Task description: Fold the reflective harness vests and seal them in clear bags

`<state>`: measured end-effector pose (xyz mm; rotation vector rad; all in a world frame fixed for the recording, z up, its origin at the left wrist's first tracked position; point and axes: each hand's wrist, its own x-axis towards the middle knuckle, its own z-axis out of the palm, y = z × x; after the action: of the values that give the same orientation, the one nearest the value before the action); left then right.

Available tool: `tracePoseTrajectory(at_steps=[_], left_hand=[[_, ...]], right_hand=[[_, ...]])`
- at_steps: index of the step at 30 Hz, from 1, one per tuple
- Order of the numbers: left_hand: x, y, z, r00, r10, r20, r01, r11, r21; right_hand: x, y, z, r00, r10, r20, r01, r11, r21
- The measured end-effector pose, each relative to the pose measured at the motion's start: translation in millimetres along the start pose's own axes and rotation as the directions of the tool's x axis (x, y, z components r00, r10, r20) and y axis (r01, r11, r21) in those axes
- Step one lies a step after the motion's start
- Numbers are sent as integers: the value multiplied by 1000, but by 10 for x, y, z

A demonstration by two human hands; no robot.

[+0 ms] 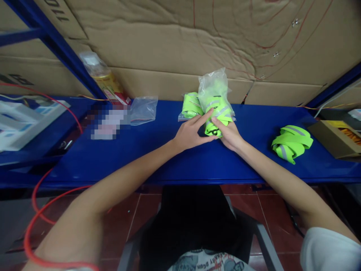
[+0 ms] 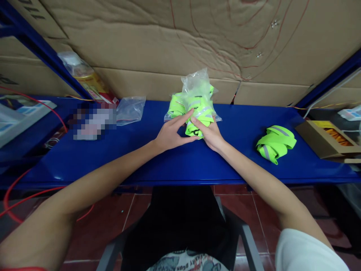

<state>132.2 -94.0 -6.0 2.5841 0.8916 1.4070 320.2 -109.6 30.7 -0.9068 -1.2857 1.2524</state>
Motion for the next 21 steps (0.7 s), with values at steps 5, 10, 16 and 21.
tracePoseTrajectory(at_steps=[5, 10, 16, 21], left_hand=[[30, -165, 4, 994, -63, -84, 58, 996, -63], [66, -198, -25, 978, -163, -127, 128, 960, -250], [43, -142, -38, 983, -180, -28, 173, 973, -152], [2, -104, -30, 996, -88, 27, 88, 996, -8]], right_hand=[[12, -10, -65, 985, 151, 81, -155, 987, 44], [41, -1, -135, 984, 136, 112, -147, 984, 102], [33, 27, -132, 984, 109, 143, -115, 993, 31], [36, 166, -156, 984, 32, 173, -6, 989, -151]])
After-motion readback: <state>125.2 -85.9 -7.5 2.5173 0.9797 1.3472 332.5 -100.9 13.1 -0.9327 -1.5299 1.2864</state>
